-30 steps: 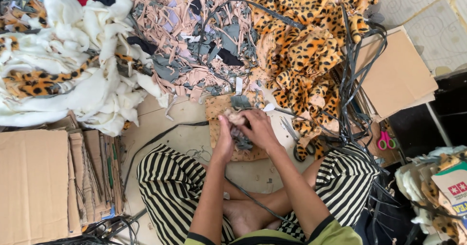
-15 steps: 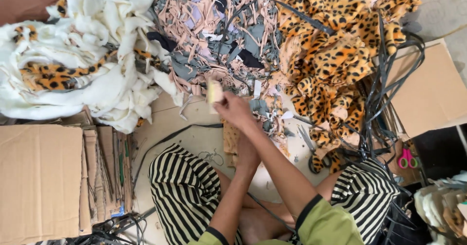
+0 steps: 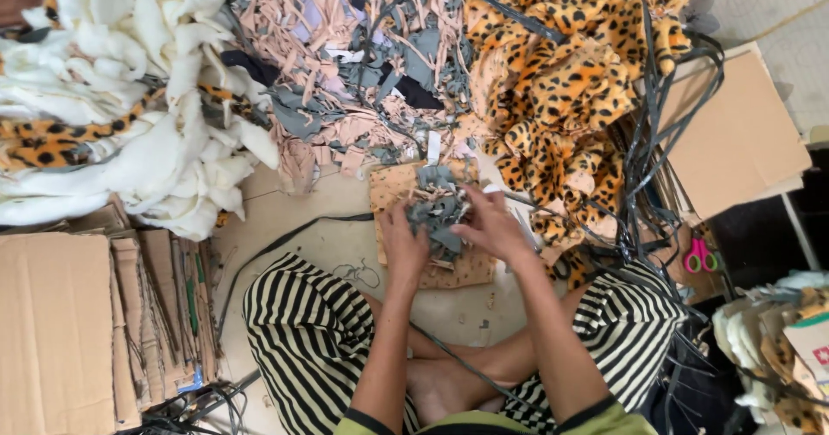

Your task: Stuffing a fabric pouch with small fabric scraps from a pile on the floor

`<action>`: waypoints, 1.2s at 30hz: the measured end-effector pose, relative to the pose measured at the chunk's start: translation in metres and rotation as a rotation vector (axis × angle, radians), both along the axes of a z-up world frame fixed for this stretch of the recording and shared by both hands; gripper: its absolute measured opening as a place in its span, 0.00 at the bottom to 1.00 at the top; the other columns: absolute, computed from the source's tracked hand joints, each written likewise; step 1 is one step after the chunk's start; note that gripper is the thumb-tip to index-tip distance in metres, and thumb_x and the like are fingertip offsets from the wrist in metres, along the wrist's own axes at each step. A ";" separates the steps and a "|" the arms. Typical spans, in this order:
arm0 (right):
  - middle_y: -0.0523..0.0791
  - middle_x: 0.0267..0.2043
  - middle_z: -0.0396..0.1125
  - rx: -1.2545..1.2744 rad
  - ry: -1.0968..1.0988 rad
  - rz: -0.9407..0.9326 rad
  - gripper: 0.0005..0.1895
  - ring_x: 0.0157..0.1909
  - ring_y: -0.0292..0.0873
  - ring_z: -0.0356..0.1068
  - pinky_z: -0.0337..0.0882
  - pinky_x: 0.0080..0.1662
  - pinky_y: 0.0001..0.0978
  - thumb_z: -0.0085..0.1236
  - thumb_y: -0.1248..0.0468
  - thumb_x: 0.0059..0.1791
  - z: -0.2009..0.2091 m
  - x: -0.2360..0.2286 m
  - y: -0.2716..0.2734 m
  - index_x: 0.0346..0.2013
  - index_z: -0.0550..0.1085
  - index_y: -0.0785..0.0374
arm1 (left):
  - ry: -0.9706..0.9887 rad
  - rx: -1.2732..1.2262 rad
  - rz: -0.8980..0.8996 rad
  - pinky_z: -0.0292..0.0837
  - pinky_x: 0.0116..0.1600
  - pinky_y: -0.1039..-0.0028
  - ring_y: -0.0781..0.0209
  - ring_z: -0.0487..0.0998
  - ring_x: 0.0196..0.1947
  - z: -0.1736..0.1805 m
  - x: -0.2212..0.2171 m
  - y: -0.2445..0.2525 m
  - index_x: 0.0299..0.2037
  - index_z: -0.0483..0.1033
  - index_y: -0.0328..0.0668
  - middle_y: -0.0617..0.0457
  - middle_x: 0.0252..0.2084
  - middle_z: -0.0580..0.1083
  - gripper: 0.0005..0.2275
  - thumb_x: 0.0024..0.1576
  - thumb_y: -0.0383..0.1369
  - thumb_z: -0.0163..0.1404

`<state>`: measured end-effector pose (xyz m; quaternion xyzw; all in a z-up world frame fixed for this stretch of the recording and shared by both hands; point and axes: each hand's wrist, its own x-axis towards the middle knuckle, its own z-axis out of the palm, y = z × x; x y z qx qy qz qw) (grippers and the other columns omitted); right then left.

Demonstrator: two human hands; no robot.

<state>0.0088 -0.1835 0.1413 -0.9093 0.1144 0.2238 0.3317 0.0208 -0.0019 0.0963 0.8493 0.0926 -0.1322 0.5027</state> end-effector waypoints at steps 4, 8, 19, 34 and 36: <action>0.51 0.60 0.60 -0.050 -0.086 -0.037 0.37 0.59 0.65 0.68 0.68 0.59 0.63 0.65 0.50 0.46 -0.057 0.013 0.017 0.68 0.61 0.40 | -0.055 -0.083 0.046 0.71 0.55 0.45 0.31 0.71 0.56 0.003 0.003 -0.003 0.59 0.68 0.47 0.40 0.54 0.66 0.16 0.61 0.27 0.51; 0.46 0.53 0.70 0.061 -0.150 -0.063 0.19 0.55 0.61 0.71 0.71 0.55 0.60 0.59 0.52 0.47 -0.018 0.016 0.013 0.53 0.70 0.42 | -0.056 -0.270 0.065 0.64 0.63 0.37 0.29 0.65 0.65 0.009 0.012 0.004 0.63 0.65 0.43 0.37 0.63 0.63 0.15 0.69 0.37 0.39; 0.46 0.59 0.55 -0.081 -0.188 0.037 0.28 0.59 0.64 0.67 0.72 0.57 0.59 0.57 0.59 0.51 -0.015 0.004 0.033 0.65 0.66 0.40 | -0.211 0.333 -0.321 0.78 0.57 0.43 0.26 0.60 0.66 0.039 -0.016 0.010 0.72 0.50 0.31 0.29 0.73 0.47 0.29 0.60 0.20 0.48; 0.46 0.56 0.59 -0.254 -0.247 0.007 0.14 0.55 0.62 0.69 0.75 0.53 0.58 0.55 0.51 0.53 -0.088 0.138 0.014 0.54 0.72 0.40 | -0.425 0.750 -0.537 0.29 0.65 0.20 0.33 0.37 0.77 -0.047 -0.015 -0.047 0.71 0.57 0.67 0.43 0.79 0.42 0.34 0.54 0.57 0.51; 0.49 0.58 0.53 -0.362 -0.381 0.188 0.13 0.56 0.65 0.67 0.77 0.51 0.58 0.59 0.61 0.50 -0.071 0.137 0.025 0.49 0.75 0.45 | -0.386 0.710 -0.551 0.26 0.65 0.19 0.35 0.36 0.77 -0.052 -0.015 -0.047 0.74 0.51 0.70 0.44 0.79 0.41 0.37 0.54 0.57 0.51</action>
